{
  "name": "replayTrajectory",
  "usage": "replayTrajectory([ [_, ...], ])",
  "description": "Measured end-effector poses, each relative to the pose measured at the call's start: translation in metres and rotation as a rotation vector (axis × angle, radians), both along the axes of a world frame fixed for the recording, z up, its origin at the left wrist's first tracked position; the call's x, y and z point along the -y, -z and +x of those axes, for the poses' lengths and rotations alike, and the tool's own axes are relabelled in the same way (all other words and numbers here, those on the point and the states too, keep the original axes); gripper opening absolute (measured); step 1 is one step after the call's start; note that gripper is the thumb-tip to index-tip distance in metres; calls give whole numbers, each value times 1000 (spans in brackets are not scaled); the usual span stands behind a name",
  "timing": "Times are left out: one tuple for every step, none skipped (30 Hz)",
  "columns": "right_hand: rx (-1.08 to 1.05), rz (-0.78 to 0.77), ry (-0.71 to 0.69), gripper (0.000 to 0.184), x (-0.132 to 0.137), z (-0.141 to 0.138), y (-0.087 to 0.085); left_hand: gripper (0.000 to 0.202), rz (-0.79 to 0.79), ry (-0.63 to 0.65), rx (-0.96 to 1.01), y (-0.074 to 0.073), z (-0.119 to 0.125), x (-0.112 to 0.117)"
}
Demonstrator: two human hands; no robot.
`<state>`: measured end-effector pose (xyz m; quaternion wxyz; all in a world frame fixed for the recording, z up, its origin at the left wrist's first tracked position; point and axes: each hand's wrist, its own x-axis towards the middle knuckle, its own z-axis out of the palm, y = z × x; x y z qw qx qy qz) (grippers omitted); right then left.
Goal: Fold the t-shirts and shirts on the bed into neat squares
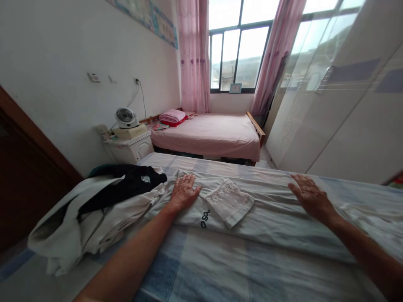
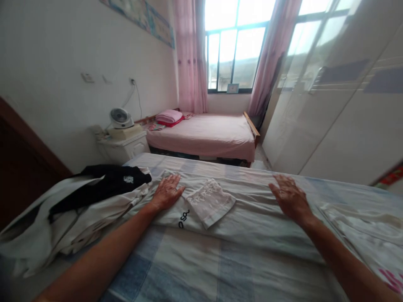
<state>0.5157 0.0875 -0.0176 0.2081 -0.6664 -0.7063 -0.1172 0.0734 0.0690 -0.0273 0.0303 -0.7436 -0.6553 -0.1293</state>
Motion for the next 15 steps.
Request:
replayTrajectory([
  [-3,7,-59,62,11,-16,-4,60,1,7,17,-1,0,0],
  [-4,8,-108,62,22,-32,-9,59,5,14,36,-3,-1,1],
  [-2,8,-153,61,34,-48,-14,58,15,18,56,-6,-3,1],
  [2,5,-193,61,45,-65,-18,56,32,12,77,-10,-6,2],
  [6,1,-226,60,56,-80,-22,54,49,-10,103,-15,-11,4],
  [10,-5,-252,59,65,-94,-24,51,62,-42,129,-20,-16,6],
  [13,-13,-269,59,72,-106,-24,48,68,-80,155,-26,-23,10],
  [14,-22,-281,58,77,-117,-22,45,63,-116,177,-31,-30,15],
  [15,-32,-289,58,81,-125,-18,41,45,-143,195,-35,-36,21],
  [17,-46,-294,58,83,-132,-13,36,22,-163,208,-38,-43,29],
  [18,-61,-295,58,84,-138,-7,32,-2,-174,215,-40,-49,37],
  [20,-78,-292,57,84,-142,0,28,-22,-182,221,-41,-53,46],
  [25,-97,-288,57,84,-145,6,25,-40,-190,226,-41,-57,55],
  [33,-114,-283,56,84,-147,12,22,-54,-197,235,-41,-59,63],
  [44,-125,-280,55,84,-148,17,20,-64,-208,253,-41,-61,70],
])
